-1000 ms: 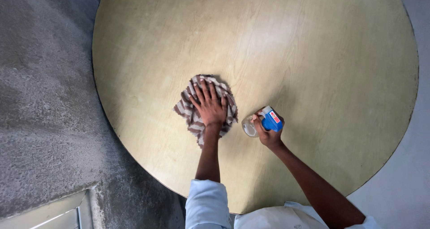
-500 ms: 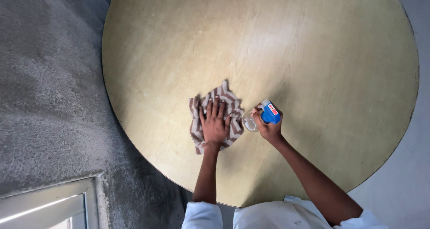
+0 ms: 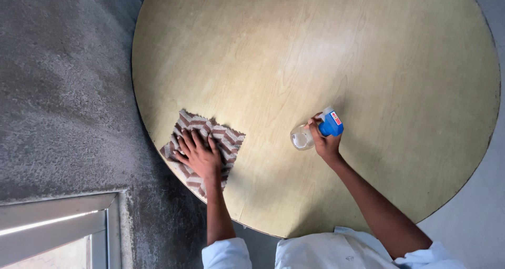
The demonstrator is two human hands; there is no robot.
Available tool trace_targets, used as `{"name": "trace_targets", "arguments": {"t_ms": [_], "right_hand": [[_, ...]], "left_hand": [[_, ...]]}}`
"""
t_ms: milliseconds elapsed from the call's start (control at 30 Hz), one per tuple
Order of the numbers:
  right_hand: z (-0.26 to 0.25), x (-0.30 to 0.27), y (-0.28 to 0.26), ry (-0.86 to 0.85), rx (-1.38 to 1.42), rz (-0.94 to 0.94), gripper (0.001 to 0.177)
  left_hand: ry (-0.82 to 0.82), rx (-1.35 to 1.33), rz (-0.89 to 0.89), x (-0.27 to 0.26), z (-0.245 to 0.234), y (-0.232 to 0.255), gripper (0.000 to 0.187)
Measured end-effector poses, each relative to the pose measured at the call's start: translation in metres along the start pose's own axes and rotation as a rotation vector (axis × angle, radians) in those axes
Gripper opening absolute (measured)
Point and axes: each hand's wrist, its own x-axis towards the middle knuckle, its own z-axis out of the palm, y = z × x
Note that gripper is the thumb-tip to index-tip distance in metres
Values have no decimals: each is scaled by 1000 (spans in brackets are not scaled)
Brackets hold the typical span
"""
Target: The person wipes a large round wooden table with a striped cloth while holding a blue spray bottle. They repeatedly spray the surface and wipe in circular and back-and-forth motions across the table.
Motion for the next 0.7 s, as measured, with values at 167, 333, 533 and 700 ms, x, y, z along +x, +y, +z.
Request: {"name": "trace_targets", "arguments": {"t_ms": [167, 333, 533, 700], "right_hand": [[-4, 0, 5, 8, 10, 6, 11], [-1, -3, -1, -5, -68, 5, 11], [7, -9, -6, 2, 14, 41, 12], [4, -11, -9, -4, 10, 33, 12]], "left_hand": [[-14, -15, 55, -23, 8, 45, 71], [-73, -134, 253, -66, -13, 98, 69], [-202, -251, 418, -105, -37, 129, 63], [-277, -338, 479, -110, -41, 111, 56]]}}
